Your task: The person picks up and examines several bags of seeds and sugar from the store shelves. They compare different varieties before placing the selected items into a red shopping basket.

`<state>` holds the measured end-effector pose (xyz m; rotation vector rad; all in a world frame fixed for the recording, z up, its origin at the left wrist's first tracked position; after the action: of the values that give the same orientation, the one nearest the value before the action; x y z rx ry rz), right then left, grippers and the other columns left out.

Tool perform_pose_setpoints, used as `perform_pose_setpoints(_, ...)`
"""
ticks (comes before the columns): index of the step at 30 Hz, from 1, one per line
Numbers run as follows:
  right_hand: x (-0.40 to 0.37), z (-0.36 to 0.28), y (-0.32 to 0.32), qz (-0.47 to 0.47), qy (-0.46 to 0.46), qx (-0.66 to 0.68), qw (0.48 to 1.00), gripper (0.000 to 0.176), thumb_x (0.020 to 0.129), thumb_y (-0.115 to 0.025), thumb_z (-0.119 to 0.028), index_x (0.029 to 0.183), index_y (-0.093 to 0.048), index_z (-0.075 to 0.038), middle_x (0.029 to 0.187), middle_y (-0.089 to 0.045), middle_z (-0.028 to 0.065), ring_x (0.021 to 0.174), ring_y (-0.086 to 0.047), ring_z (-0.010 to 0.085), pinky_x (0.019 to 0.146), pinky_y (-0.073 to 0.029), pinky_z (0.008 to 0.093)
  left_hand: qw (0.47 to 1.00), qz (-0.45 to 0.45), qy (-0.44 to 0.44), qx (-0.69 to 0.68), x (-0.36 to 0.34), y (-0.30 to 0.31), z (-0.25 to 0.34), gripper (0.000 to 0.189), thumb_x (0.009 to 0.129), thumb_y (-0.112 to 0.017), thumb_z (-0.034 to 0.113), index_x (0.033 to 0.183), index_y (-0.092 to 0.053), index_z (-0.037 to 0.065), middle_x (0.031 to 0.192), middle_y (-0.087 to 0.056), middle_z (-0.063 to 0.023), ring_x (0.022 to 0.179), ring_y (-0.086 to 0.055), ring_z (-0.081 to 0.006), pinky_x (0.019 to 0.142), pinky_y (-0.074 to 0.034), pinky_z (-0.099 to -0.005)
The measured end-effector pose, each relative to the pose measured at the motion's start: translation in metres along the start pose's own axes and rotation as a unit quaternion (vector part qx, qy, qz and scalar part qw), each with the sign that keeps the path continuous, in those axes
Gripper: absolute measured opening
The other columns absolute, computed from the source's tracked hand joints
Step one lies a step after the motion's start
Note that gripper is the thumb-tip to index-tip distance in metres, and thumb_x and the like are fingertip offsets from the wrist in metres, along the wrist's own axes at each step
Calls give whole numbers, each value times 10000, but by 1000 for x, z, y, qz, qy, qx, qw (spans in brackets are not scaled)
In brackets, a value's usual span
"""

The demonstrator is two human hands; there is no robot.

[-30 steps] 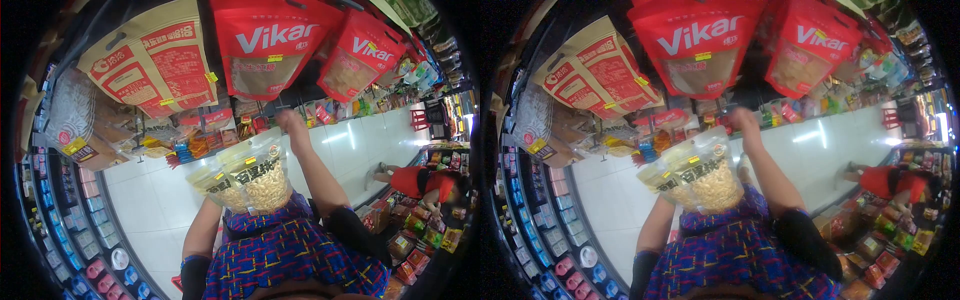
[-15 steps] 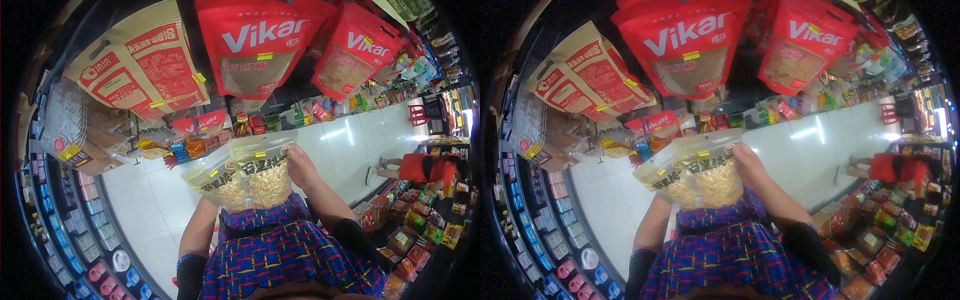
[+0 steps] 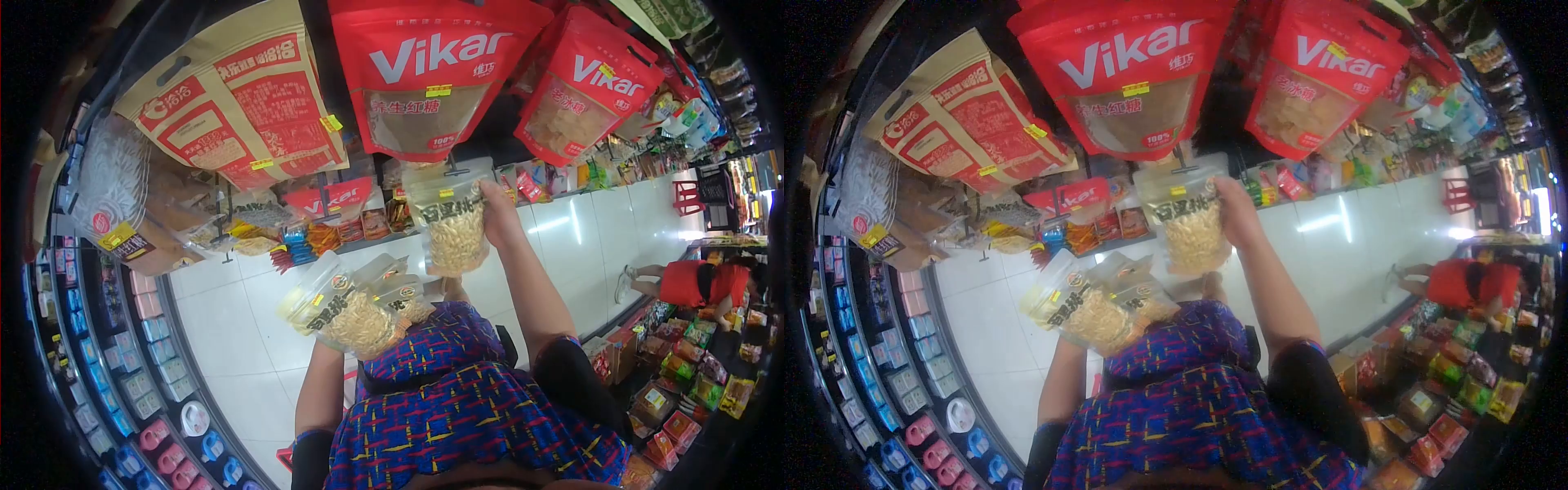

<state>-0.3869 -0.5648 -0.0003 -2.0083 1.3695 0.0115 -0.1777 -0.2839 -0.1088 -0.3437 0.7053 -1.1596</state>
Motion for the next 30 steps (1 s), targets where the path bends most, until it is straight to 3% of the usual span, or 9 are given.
perform_pose_setpoints(1, 8, -5, -2, 12, 32, -13, 999, 216, 884, -520, -219, 980, -557, -29, 932, -599, 59, 896, -563, 154, 800, -457, 294, 992, 10, 21, -121, -1, 14, -14, 332, 917, -481, 259, 1176, -457, 54, 1052, -528, -68, 964, -523, -172, 847, -471, -317)
perform_pose_setpoints(2, 16, -5, 0, 19, 41, -26, 999, 214, 883, -530, -220, 991, -565, -39, 923, -598, 43, 870, -552, 133, 777, -444, 272, 992, 11, 20, -121, -2, 16, -17, 332, 917, -481, 259, 1176, -457, 54, 1052, -528, -68, 964, -523, -172, 847, -471, -317)
perform_pose_setpoints(4, 31, -1, 4, 32, 56, -36, 997, 216, 883, -531, -222, 991, -570, -39, 928, -597, 39, 866, -548, 125, 774, -436, 266, 960, -6, 17, -278, -4, 15, -17, 373, 921, -469, 267, 1226, -435, 55, 1124, -522, -82, 1018, -520, -181, 886, -455, -325)
perform_pose_setpoints(12, 26, 0, 4, 69, 86, -49, 993, 228, 884, -534, -235, 986, -586, -38, 927, -591, 27, 858, -529, 104, 772, -412, 254, 955, -3, 19, -297, -3, 15, -21, 365, 921, -468, 262, 1220, -440, 54, 1119, -523, -78, 1014, -520, -180, 879, -455, -323)
perform_pose_setpoints(14, 31, -3, 7, 46, 115, -64, 990, 272, 897, -525, -237, 1068, -545, -26, 1028, -579, 59, 975, -527, 152, 857, -405, 301, 952, -3, 20, -304, -3, 13, -22, 363, 921, -468, 260, 1219, -441, 54, 1118, -524, -78, 1013, -520, -179, 877, -455, -322)
perform_pose_setpoints(23, 100, -5, 9, 46, 125, -102, 986, 351, 889, -541, -257, 1157, -496, -34, 1091, -564, 56, 1029, -517, 173, 877, -399, 329, 950, 1, 5, -313, 2, 3, -17, 353, 921, -468, 253, 1212, -447, 53, 1112, -526, -73, 1009, -520, -177, 869, -455, -320)
perform_pose_setpoints(27, 137, -2, 19, 70, 91, -132, 985, 388, 882, -550, -273, 1194, -473, -56, 1108, -557, 54, 1043, -516, 176, 873, -405, 330, 950, 8, -2, -312, 3, -7, -17, 349, 921, -468, 250, 1208, -450, 53, 1109, -526, -72, 1007, -520, -176, 865, -455, -319)
perform_pose_setpoints(30, 142, -7, -5, 66, 48, -78, 994, 447, 850, -585, -323, 1208, -473, -80, 1111, -554, 49, 1025, -523, 168, 867, -410, 317, 951, 8, 2, -309, 2, -24, -23, 345, 921, -468, 247, 1206, -452, 53, 1107, -527, -70, 1005, -520, -175, 862, -455, -318)
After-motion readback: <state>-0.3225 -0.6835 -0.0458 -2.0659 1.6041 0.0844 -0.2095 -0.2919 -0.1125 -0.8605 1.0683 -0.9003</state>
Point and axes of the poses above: each hand's wrist, its own x-axis towards the middle knuckle, its own y-axis out of the back of the hand, z = x × y, the point moved 10 cm from there along x, towards the middle knuckle
